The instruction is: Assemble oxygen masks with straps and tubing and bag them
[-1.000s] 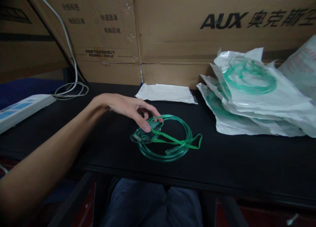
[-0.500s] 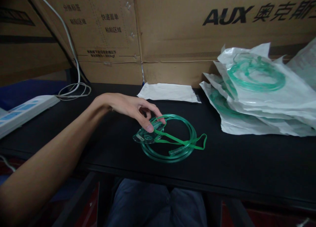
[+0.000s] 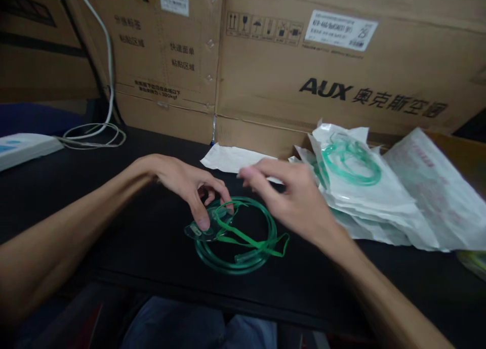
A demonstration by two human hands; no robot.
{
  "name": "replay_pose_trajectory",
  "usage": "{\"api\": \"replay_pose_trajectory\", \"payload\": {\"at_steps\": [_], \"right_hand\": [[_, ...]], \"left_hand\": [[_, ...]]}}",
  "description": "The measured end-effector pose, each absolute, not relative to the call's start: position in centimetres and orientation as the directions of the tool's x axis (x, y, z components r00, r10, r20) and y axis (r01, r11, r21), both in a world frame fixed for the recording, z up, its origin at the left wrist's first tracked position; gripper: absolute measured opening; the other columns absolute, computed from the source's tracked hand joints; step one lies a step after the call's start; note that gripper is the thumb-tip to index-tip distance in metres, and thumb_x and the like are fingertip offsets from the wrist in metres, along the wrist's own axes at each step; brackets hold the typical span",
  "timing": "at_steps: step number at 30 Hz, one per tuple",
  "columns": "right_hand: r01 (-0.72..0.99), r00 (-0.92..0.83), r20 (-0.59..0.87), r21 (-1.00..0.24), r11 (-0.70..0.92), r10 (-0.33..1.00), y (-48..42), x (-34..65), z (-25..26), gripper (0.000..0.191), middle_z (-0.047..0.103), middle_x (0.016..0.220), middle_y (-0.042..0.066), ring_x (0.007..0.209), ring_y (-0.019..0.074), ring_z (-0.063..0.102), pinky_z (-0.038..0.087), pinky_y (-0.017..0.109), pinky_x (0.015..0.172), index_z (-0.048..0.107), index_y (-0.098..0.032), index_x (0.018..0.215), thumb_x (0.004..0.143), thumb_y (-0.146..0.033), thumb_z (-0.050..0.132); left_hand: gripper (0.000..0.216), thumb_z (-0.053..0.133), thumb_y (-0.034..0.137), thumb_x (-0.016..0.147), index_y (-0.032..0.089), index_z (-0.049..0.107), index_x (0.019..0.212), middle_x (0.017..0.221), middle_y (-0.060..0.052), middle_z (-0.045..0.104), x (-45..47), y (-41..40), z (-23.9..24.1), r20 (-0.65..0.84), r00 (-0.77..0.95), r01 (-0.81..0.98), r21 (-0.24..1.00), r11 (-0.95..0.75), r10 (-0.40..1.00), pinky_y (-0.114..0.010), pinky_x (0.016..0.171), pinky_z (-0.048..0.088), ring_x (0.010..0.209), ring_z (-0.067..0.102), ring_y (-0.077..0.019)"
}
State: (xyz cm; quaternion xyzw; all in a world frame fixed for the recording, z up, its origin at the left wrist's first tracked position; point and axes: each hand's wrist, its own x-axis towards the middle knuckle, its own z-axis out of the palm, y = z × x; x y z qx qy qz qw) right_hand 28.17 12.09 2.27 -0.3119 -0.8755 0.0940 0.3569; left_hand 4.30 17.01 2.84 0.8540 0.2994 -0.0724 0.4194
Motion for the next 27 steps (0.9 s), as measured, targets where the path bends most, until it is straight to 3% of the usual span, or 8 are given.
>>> {"api": "replay_pose_trajectory", "payload": {"at_steps": [2, 6, 12, 16, 19, 23, 27], "right_hand": [[0.449, -0.627, 0.504, -0.389, 0.804, 0.594, 12.4, 27.5, 1.0, 0.025, 0.071, 0.079, 0.003, 0.072, 0.0144, 0.065, 0.049, 0.027, 0.071, 0.073, -0.016, 0.087, 0.100, -0.031, 0.057], [0.406, -0.716, 0.417, -0.404, 0.820, 0.560, 12.5, 26.5, -0.9, 0.016, 0.072, 0.088, 0.003, 0.077, 0.0143, 0.065, 0.047, 0.025, 0.074, 0.072, -0.017, 0.095, 0.098, -0.027, 0.060], [0.431, -0.724, 0.357, -0.433, 0.791, 0.590, 12.5, 26.7, -0.6, 0.013, 0.070, 0.090, 0.002, 0.080, 0.0144, 0.063, 0.046, 0.025, 0.075, 0.069, -0.019, 0.096, 0.097, -0.029, 0.062], [0.563, -0.602, 0.345, -0.457, 0.689, 0.721, 12.3, 27.1, -0.2, 0.028, 0.062, 0.067, 0.000, 0.060, 0.0120, 0.053, 0.039, 0.024, 0.058, 0.065, -0.016, 0.082, 0.094, -0.042, 0.062], [0.598, -0.613, 0.259, -0.465, 0.653, 0.746, 11.8, 27.2, 0.0, 0.049, 0.052, 0.053, -0.002, 0.050, 0.0093, 0.041, 0.030, 0.025, 0.050, 0.063, -0.016, 0.063, 0.095, -0.052, 0.056], [0.619, -0.635, 0.188, -0.457, 0.639, 0.750, 11.3, 27.2, -0.1, 0.060, 0.040, 0.047, -0.004, 0.048, 0.0079, 0.028, 0.022, 0.027, 0.048, 0.061, -0.015, 0.053, 0.092, -0.059, 0.056], [0.637, -0.621, 0.188, -0.444, 0.630, 0.761, 11.3, 27.2, -0.4, 0.058, 0.032, 0.048, -0.004, 0.051, 0.0079, 0.021, 0.018, 0.027, 0.047, 0.053, -0.014, 0.049, 0.094, -0.050, 0.056]], "left_hand": [[0.053, 0.078, 0.051, 0.070, 0.029, 0.070, 0.118, 0.103, 0.001, 0.070, 4.3, 17.0, 2.7, -0.353, 0.822, 0.556, 0.671, -0.491, 0.447, -0.023, 0.068, 0.043, 0.087, 0.059, -0.0185], [0.038, 0.077, 0.050, 0.071, 0.025, 0.073, 0.100, 0.089, 0.002, 0.069, 4.5, 17.3, 2.3, -0.306, 0.842, 0.517, 0.694, -0.502, 0.443, -0.023, 0.065, 0.041, 0.080, 0.058, -0.0169], [0.043, 0.075, 0.052, 0.075, 0.025, 0.072, 0.108, 0.091, 0.003, 0.071, 4.5, 17.6, 2.4, -0.303, 0.817, 0.544, 0.689, -0.479, 0.490, -0.023, 0.069, 0.041, 0.081, 0.060, -0.0161], [0.061, 0.078, 0.055, 0.071, 0.027, 0.066, 0.123, 0.099, 0.001, 0.071, 4.2, 17.4, 2.9, -0.369, 0.795, 0.586, 0.671, -0.454, 0.482, -0.023, 0.067, 0.042, 0.082, 0.060, -0.0167], [0.069, 0.082, 0.056, 0.067, 0.027, 0.064, 0.126, 0.100, 0.000, 0.071, 4.2, 17.1, 3.0, -0.401, 0.779, 0.610, 0.664, -0.433, 0.482, -0.023, 0.066, 0.042, 0.085, 0.061, -0.0178], [0.062, 0.081, 0.045, 0.071, 0.023, 0.064, 0.126, 0.092, 0.000, 0.073, 4.4, 17.2, 2.8, -0.394, 0.779, 0.594, 0.711, -0.376, 0.488, -0.022, 0.068, 0.042, 0.083, 0.062, -0.0168], [0.046, 0.073, 0.038, 0.078, 0.021, 0.069, 0.121, 0.093, 0.000, 0.075, 4.5, 17.7, 2.4, -0.279, 0.816, 0.520, 0.735, -0.434, 0.506, -0.021, 0.070, 0.042, 0.083, 0.062, -0.0149]]}}
